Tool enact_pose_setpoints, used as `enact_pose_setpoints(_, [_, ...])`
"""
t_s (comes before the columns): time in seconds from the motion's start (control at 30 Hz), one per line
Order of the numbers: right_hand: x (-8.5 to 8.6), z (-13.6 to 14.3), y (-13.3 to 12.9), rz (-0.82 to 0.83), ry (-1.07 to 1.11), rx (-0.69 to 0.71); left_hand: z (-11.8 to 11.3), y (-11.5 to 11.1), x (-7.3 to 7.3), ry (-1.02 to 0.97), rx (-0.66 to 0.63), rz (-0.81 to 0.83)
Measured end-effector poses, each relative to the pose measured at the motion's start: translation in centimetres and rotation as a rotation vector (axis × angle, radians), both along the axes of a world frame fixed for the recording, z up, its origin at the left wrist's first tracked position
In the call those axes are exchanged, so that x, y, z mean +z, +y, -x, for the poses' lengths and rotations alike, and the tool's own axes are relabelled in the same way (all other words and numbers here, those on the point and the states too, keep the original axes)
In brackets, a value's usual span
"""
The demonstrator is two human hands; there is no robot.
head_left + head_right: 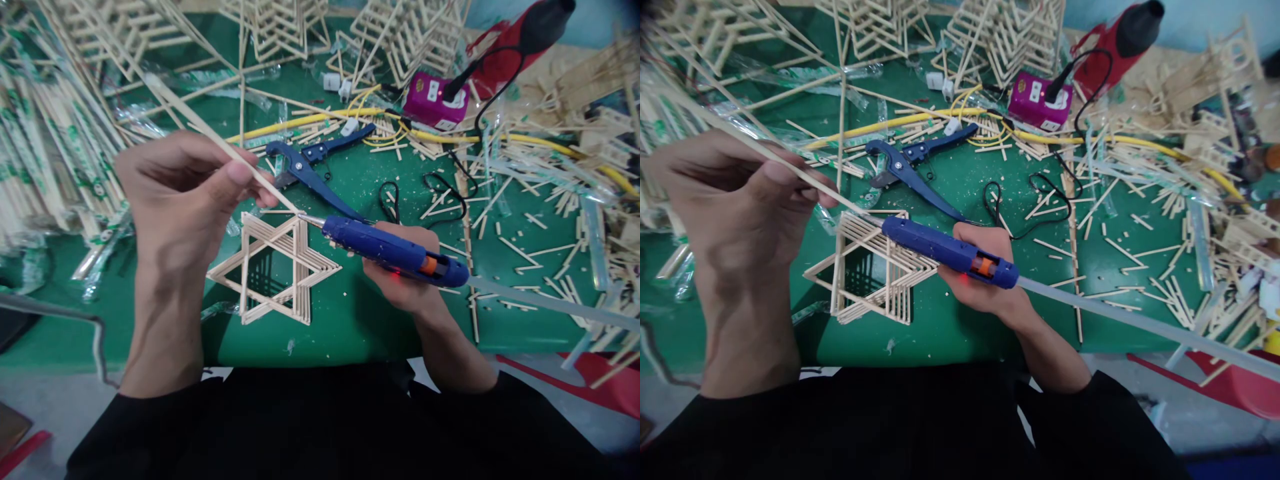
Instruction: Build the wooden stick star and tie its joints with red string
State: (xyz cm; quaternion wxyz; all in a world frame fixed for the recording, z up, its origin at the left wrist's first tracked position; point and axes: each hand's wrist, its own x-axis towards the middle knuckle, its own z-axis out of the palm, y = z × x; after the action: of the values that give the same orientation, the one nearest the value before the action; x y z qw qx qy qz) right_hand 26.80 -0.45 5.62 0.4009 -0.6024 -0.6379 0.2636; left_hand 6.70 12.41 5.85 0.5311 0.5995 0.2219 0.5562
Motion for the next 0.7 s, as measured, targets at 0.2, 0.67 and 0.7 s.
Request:
enact_pose_setpoints(0.2, [-0.07,-0.18,-0.04,-0.012,0.018,-0.035,0.05,-0.09,0.31,0.024,0.031,0.066])
enact_pose_setpoints(0.67, [-0.31,0.04,-0.05,-0.08,0.152,-0.003,0.09,0.25,-0.11,-0.048,-0.008,0.018])
enact_pose_setpoints(0.7, [-0.32,-0.08,-0.1,-0.071,0.094,-0.009,0.11,0.3,-0.12,-0.045,-0.014,0.015])
